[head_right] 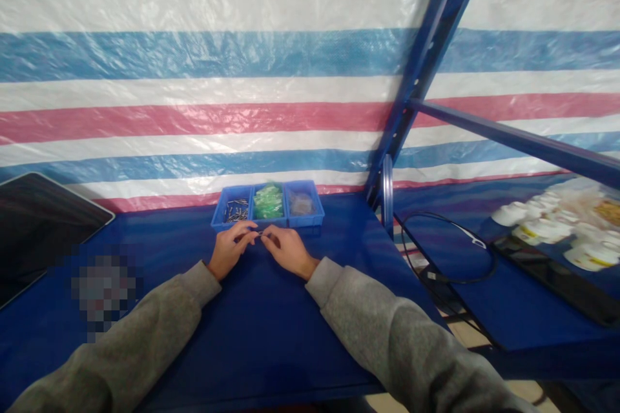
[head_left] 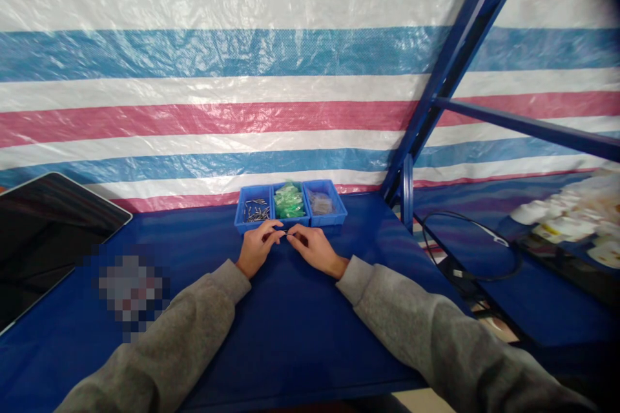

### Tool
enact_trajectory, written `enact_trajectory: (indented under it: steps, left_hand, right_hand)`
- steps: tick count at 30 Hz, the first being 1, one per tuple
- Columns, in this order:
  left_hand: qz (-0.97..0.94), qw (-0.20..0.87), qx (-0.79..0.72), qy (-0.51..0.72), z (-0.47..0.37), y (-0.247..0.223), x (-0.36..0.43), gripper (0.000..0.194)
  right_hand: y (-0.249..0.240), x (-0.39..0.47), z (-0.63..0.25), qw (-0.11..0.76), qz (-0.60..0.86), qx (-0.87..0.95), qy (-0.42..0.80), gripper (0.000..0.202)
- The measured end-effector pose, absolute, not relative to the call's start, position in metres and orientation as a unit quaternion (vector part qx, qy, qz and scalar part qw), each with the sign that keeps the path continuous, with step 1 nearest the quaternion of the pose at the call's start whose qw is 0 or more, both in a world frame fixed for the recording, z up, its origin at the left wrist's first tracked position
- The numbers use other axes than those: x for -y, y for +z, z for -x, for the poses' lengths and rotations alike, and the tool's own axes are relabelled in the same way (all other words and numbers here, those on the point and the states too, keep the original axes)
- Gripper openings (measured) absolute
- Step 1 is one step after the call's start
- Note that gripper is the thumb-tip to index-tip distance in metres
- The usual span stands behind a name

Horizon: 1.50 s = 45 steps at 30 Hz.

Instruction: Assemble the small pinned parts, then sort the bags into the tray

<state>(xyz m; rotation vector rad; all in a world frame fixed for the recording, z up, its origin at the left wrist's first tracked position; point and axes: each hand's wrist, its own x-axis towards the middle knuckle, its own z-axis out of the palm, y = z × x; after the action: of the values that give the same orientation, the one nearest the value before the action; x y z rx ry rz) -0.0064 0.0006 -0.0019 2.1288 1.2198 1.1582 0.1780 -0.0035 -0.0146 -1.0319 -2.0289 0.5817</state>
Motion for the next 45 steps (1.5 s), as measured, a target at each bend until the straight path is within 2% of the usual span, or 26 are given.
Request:
enact_trajectory:
  steps: [10, 21, 32, 35, 40, 45]
  left_hand:
    - [-0.768, 0.220, -0.429, 0.422, 0.006, -0.002, -0.001, 0.023]
    - [-0.772, 0.163, -0.417, 0.451, 0.007, -0.005, -0.002, 0.020]
    - [-0.781, 0.145, -0.438, 0.422, 0.004, 0.004, 0.003, 0.022]
    - [-0.762, 0.104, -0.451, 0.452, 0.006, 0.004, 0.004, 0.021]
    - [-0.685, -0.045, -0.499, 0.528, 0.016, 0.007, 0.000, 0.015]
    - [-0.655, -0.067, -0.537, 0.527, 0.021, 0.007, -0.011, 0.015]
  right_hand:
    - [-0.014, 0.004, -0.178, 0.391, 0.394, 0.806, 0.207, 0.027]
    - [-0.015, 0.002, -0.179, 0.407, 0.404, 0.786, 0.230, 0.031]
    - [-0.014, 0.004, -0.179, 0.391, 0.404, 0.796, 0.223, 0.030]
    - [-0.014, 0.004, -0.179, 0.376, 0.405, 0.803, 0.221, 0.031]
    - [-0.017, 0.003, -0.178, 0.367, 0.417, 0.805, 0.207, 0.031]
    - [-0.018, 0.002, -0.178, 0.362, 0.431, 0.806, 0.184, 0.031]
